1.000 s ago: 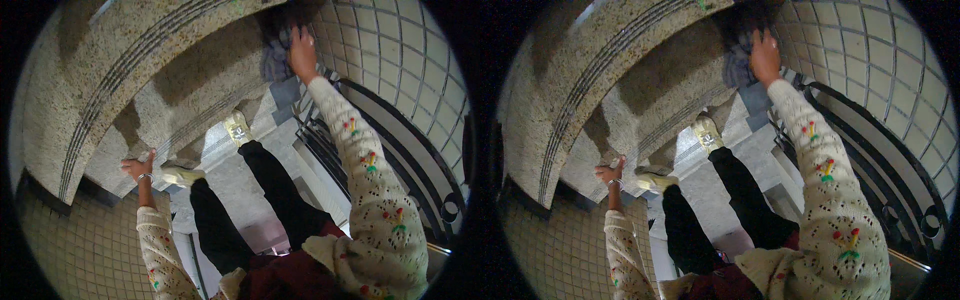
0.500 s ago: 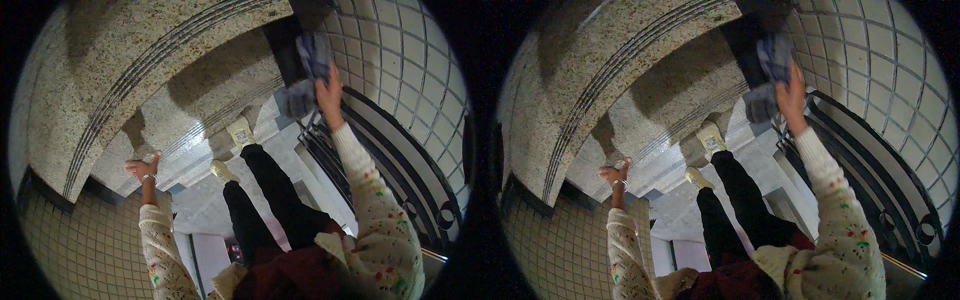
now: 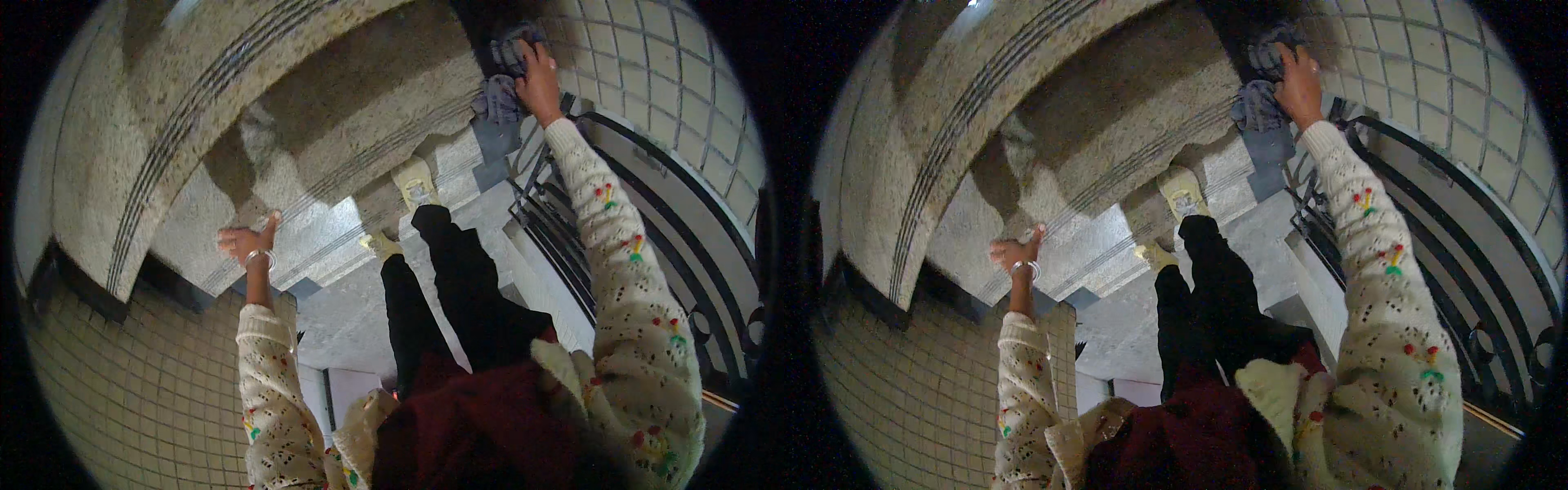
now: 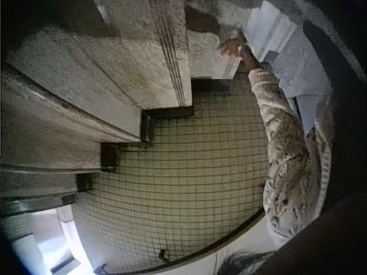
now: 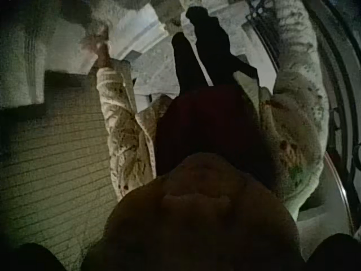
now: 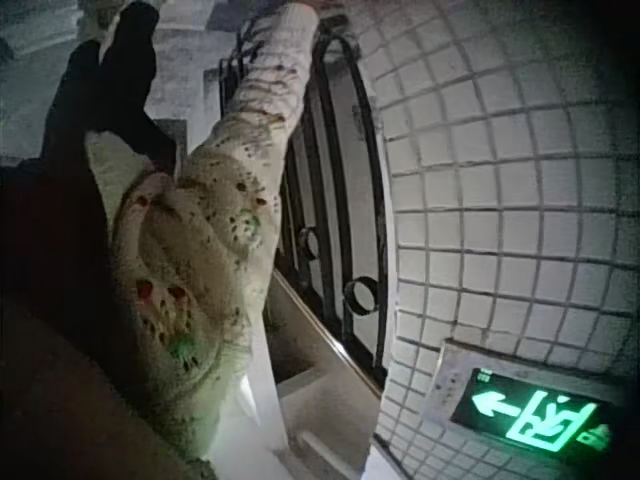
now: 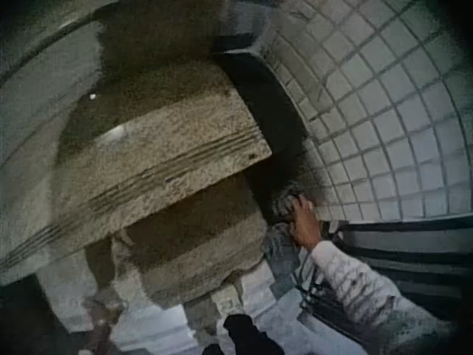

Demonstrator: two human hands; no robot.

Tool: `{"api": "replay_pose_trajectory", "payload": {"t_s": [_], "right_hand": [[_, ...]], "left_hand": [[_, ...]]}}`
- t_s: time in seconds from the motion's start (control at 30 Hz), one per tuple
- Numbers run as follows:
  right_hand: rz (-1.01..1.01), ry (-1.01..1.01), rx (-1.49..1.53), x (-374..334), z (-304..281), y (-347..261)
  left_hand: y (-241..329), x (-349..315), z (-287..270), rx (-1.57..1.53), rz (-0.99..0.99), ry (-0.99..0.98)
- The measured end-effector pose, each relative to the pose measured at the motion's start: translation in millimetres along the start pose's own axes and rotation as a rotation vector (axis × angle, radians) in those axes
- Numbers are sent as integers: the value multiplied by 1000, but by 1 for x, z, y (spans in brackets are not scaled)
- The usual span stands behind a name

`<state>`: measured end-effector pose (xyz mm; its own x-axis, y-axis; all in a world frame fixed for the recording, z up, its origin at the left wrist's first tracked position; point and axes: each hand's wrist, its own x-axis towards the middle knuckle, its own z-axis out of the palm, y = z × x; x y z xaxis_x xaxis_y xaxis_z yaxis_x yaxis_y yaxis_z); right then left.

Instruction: The person walks through a parking garage and then up a staircase, wiping each step with a cloth. The person uses a cloth to clean the stair treads and risers while ascending.

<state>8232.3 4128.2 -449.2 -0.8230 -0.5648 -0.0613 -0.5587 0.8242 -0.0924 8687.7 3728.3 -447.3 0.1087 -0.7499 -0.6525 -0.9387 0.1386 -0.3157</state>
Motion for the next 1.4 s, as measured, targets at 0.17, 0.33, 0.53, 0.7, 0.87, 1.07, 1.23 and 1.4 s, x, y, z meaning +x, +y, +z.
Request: {"api": "replay_pose_trajectory", "payload": {"t_s": [0.17,0.33,0.53,0.7,0.87,1.07,1.23,1.4], "right_hand": [[147,277,236,-13,31,-110],[-332,70,506,-44,63,-342],[-953,-417,929,-68,74,-479],[-374,-571,637,5,65,-328],[61,215,321,40,63,-235],[-104,197,-109,-26,94,-388],[-502,45,127,-33,62,-592],[-1040,236,481,-70,28,-779]], "left_hand": [[5,4,2,-6,-9,27],[2,13,13,-26,-5,67],[4,11,4,-45,-9,10],[21,-8,-16,-143,10,-35],[5,-17,-10,-435,193,35],[-116,-38,74,-943,530,286],[-223,-91,170,-1019,381,285],[-274,-146,228,-911,249,-65]]}}
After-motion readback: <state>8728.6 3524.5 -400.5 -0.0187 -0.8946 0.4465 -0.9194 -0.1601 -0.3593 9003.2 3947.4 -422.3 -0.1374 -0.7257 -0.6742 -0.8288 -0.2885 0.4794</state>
